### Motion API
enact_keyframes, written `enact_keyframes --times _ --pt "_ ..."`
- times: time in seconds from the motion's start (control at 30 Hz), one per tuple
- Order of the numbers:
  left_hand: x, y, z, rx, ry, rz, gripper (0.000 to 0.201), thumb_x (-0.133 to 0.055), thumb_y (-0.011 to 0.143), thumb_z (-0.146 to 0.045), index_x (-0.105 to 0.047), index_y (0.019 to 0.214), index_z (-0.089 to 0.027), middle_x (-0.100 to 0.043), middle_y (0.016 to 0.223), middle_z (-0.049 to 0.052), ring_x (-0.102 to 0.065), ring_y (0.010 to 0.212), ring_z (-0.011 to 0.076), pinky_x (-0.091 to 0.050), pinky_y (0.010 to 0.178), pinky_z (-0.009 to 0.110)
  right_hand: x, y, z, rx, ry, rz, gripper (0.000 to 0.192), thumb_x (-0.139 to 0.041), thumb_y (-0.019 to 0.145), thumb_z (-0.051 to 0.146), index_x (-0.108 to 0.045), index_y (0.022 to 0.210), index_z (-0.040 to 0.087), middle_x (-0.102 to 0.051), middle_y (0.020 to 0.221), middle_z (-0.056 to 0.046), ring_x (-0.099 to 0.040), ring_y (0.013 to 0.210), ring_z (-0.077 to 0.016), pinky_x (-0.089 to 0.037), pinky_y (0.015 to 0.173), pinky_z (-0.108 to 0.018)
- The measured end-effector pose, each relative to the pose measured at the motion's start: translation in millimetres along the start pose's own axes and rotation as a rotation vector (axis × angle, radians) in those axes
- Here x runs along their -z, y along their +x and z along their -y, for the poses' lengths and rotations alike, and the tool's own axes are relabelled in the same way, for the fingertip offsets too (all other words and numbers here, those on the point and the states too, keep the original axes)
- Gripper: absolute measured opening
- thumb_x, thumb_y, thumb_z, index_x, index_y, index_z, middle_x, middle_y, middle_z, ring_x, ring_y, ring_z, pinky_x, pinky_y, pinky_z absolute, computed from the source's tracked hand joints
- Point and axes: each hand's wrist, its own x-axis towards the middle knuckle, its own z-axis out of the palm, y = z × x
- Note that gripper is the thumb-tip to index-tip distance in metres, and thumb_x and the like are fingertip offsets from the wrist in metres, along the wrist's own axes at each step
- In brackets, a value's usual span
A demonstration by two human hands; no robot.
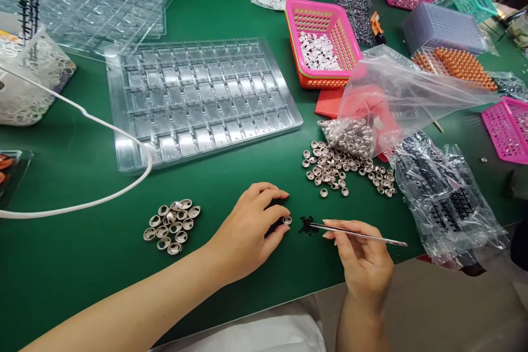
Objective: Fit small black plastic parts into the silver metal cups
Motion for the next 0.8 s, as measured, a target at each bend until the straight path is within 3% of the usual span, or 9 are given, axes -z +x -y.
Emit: enact_keyframes --times 0.17,0.33,0.5,0.7,0.8 --pt "-0.5 -0.8 0.1 0.001 -0.001 -0.001 0.014 -0.057 0.087 -0.018 -0.068 0.096 -0.021 -0.061 0.121 0.008 -0.046 0.119 0.0286 -0.048 0.096 0.048 0.2 0.5 0.3 0.027 -0.005 -0.007 0.013 -0.065 0.087 0.019 -0.063 0.1 0.021 -0.073 0.093 -0.006 -0.07 0.069 -0.0181 -0.059 0.063 -0.033" --pt "0.0 -0.8 -0.1 0.003 -0.009 -0.004 0.014 -0.058 0.087 -0.018 -0.068 0.096 -0.021 -0.061 0.121 0.008 -0.046 0.119 0.0282 -0.048 0.096 0.048 2.9 0.1 0.7 0.044 -0.019 0.068 0.016 -0.065 0.087 0.016 -0.063 0.101 0.022 -0.073 0.095 -0.005 -0.07 0.071 -0.0178 -0.06 0.066 -0.032" --pt "0.8 -0.1 -0.2 -0.001 -0.011 -0.005 0.015 -0.058 0.087 -0.017 -0.068 0.096 -0.022 -0.062 0.119 0.009 -0.047 0.118 0.0286 -0.049 0.095 0.048 0.1 0.0 1.4 0.014 -0.038 -0.021 0.013 -0.066 0.087 0.021 -0.062 0.1 0.021 -0.073 0.091 -0.005 -0.07 0.067 -0.0176 -0.059 0.064 -0.033" --pt "-0.8 -0.3 2.1 0.001 -0.029 -0.005 0.013 -0.058 0.087 -0.018 -0.068 0.095 -0.021 -0.061 0.12 0.009 -0.046 0.118 0.0283 -0.047 0.096 0.049 2.0 0.6 -1.5 0.037 -0.046 0.047 0.014 -0.065 0.087 0.021 -0.062 0.1 0.021 -0.073 0.093 -0.006 -0.069 0.068 -0.0183 -0.059 0.064 -0.034" --pt "0.4 -0.2 0.7 0.009 -0.039 -0.014 0.013 -0.059 0.086 -0.018 -0.068 0.095 -0.021 -0.062 0.12 0.008 -0.046 0.118 0.0276 -0.046 0.098 0.048 2.6 -1.7 1.8 -0.011 -0.042 -0.028 0.015 -0.066 0.086 0.026 -0.062 0.099 0.022 -0.073 0.091 -0.007 -0.069 0.066 -0.0192 -0.06 0.062 -0.035"
